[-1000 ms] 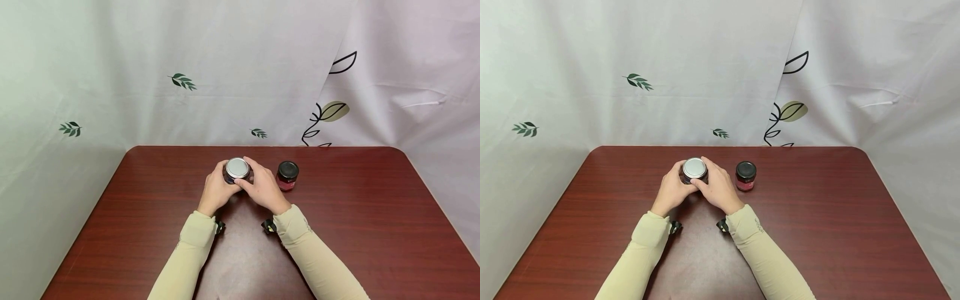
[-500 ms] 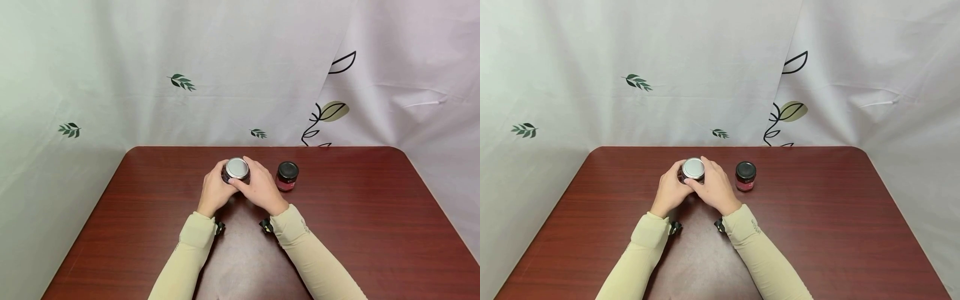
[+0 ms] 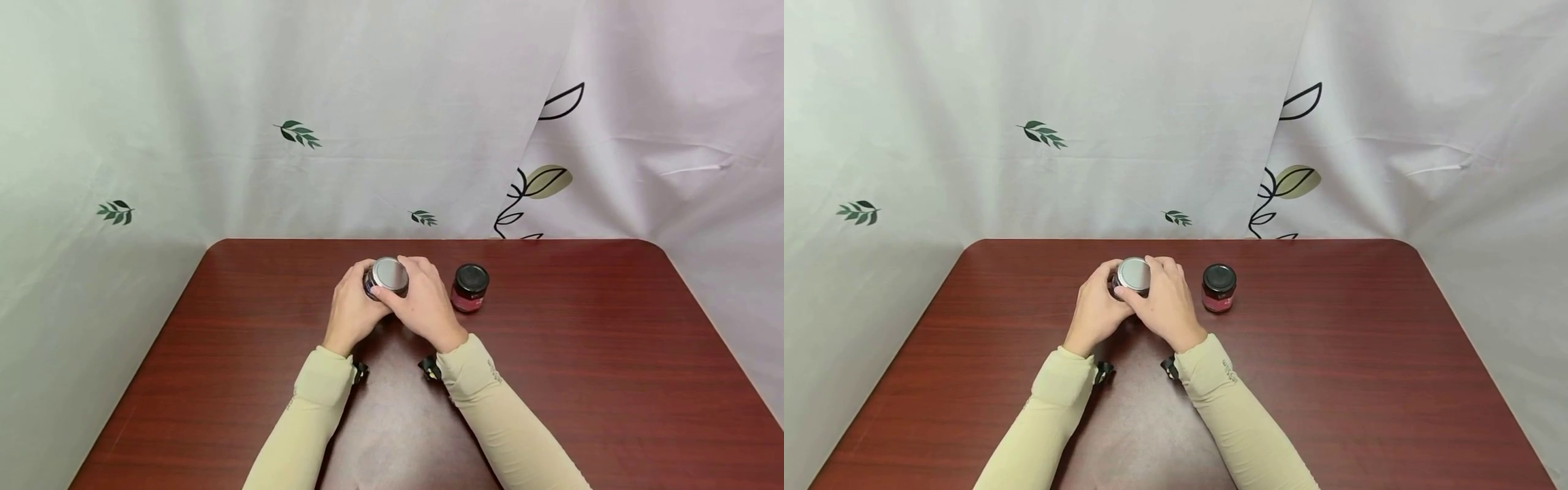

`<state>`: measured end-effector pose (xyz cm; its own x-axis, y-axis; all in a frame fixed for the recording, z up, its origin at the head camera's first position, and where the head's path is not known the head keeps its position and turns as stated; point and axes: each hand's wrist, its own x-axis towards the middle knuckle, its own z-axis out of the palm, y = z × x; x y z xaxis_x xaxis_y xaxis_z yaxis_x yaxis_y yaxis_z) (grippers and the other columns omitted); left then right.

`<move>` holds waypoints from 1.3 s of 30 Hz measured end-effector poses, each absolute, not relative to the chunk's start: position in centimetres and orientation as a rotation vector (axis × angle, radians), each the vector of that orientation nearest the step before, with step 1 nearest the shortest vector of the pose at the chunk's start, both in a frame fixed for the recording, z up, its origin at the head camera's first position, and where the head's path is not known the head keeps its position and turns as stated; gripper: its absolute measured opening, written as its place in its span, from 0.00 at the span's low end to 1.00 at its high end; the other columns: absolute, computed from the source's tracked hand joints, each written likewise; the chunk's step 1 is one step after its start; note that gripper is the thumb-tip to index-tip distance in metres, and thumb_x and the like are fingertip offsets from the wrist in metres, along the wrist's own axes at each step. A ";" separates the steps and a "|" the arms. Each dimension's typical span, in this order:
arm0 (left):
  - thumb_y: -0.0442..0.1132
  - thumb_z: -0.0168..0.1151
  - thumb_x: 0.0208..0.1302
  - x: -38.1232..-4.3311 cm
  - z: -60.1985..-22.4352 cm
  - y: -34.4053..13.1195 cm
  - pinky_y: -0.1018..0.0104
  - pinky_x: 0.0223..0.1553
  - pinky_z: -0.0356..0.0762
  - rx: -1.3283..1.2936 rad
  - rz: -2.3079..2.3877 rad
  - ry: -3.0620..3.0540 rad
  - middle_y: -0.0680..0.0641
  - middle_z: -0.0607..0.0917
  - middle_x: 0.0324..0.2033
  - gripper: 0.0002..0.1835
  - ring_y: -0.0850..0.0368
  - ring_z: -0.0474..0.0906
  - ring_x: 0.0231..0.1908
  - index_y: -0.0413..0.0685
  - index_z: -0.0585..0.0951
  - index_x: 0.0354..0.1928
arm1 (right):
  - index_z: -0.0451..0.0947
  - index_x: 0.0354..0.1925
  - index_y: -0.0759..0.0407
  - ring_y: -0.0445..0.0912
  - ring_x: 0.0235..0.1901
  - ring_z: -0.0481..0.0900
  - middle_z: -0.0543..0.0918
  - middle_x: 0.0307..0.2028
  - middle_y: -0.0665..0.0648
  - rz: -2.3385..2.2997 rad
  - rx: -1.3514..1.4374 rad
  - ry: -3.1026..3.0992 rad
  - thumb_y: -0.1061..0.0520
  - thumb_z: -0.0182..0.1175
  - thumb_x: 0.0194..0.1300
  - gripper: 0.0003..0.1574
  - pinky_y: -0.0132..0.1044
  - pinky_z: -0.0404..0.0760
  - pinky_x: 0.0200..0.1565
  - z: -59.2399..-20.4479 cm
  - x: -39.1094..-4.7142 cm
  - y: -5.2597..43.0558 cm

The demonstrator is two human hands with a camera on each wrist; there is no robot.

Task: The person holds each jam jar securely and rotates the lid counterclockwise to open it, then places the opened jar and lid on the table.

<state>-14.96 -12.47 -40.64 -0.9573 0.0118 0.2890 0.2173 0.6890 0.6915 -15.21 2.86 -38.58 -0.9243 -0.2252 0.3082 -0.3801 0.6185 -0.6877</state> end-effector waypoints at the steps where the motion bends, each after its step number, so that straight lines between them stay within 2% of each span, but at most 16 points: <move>1: 0.46 0.79 0.48 -15.0 -40.7 -12.4 0.50 0.57 0.74 -0.182 -1.132 -2.637 0.41 0.81 0.53 0.38 0.45 0.78 0.54 0.42 0.75 0.61 | 0.73 0.63 0.71 0.60 0.59 0.73 0.76 0.59 0.67 1.192 0.492 -2.651 0.42 0.70 0.62 0.44 0.53 0.75 0.57 -38.5 -15.2 2.8; 8: 0.44 0.77 0.49 -14.9 -40.7 -12.0 0.49 0.57 0.74 -0.158 -1.142 -2.637 0.41 0.80 0.56 0.38 0.43 0.78 0.55 0.41 0.74 0.63 | 0.74 0.63 0.69 0.60 0.57 0.74 0.77 0.57 0.67 1.171 0.443 -2.652 0.41 0.70 0.62 0.43 0.53 0.75 0.55 -38.3 -15.1 2.7; 14: 0.46 0.77 0.49 -14.8 -40.7 -11.8 0.47 0.53 0.74 -0.108 -1.117 -2.654 0.40 0.84 0.49 0.37 0.41 0.78 0.50 0.45 0.74 0.61 | 0.75 0.62 0.68 0.60 0.54 0.74 0.78 0.56 0.66 1.160 0.430 -2.646 0.41 0.70 0.62 0.42 0.52 0.75 0.54 -38.3 -15.0 2.6; 25: 0.48 0.77 0.48 -14.8 -40.8 -11.6 0.47 0.49 0.75 -0.087 -1.047 -2.643 0.42 0.85 0.48 0.36 0.43 0.80 0.46 0.46 0.76 0.60 | 0.76 0.62 0.68 0.60 0.52 0.74 0.78 0.56 0.66 1.128 0.455 -2.604 0.42 0.71 0.62 0.41 0.51 0.76 0.51 -38.7 -15.0 2.6; 39: 0.49 0.78 0.48 -14.8 -40.9 -11.6 0.52 0.48 0.79 -0.127 -1.058 -2.617 0.43 0.86 0.46 0.34 0.46 0.83 0.46 0.46 0.77 0.58 | 0.77 0.60 0.69 0.59 0.54 0.75 0.80 0.56 0.66 1.114 0.479 -2.588 0.44 0.71 0.62 0.38 0.50 0.76 0.54 -38.7 -15.2 2.6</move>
<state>-14.83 -11.61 -40.90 -0.9467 -0.0347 0.3203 0.1976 0.7226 0.6624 -15.16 2.58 -38.70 -0.9050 -0.1886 0.3812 -0.4065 0.6472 -0.6449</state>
